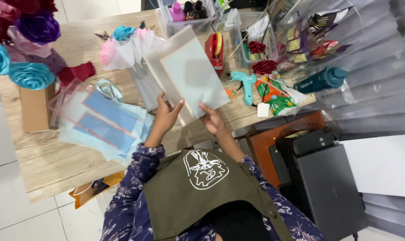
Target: The person folds light blue translucent fabric pieces and secures them with a stapler to form small pouches. They repeatedly fold, align, and staple the fabric edges, then place the finished pouches into a clear plastic bag.
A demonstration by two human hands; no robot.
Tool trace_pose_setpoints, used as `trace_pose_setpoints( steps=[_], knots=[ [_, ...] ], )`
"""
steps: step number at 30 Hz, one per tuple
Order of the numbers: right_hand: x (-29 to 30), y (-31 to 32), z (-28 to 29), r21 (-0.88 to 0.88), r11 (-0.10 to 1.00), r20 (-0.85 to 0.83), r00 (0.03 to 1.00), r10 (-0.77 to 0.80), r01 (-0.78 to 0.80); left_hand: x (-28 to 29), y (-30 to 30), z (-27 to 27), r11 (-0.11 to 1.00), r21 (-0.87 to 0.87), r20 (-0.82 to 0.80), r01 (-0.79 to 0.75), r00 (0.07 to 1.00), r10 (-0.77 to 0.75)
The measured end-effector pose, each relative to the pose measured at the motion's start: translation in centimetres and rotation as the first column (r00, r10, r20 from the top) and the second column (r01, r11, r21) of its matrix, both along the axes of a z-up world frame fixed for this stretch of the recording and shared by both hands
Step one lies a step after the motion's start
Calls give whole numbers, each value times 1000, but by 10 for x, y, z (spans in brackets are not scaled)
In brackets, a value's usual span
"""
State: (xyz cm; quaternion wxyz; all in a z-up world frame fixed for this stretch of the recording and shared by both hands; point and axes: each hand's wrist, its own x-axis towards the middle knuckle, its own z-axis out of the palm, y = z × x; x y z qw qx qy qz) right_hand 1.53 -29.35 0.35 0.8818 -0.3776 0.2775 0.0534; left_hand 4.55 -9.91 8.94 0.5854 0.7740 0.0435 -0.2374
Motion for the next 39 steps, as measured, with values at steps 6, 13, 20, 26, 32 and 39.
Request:
trace_pose_setpoints(
  steps=[6,13,20,26,32,39],
  knots=[
    [-8,-50,-6,-52,998,-9,1000,25,-25,14,-13,-81,979,-115,270,-171,943,196],
    [19,-90,-64,-389,908,-3,986,166,-154,4,-21,-48,952,257,480,-165,877,22],
    [28,-105,-91,-526,848,179,967,180,-60,42,-11,-104,588,738,669,-331,474,-572],
    [22,-96,-68,-514,854,147,973,177,-78,51,12,-115,466,802,597,-373,496,-631],
    [15,-70,-79,-451,877,82,971,225,-165,38,25,-101,484,748,663,-454,474,-579],
    [5,-51,-95,-523,780,34,906,422,-344,-4,1,-107,960,194,566,-200,823,57]
  ],
)
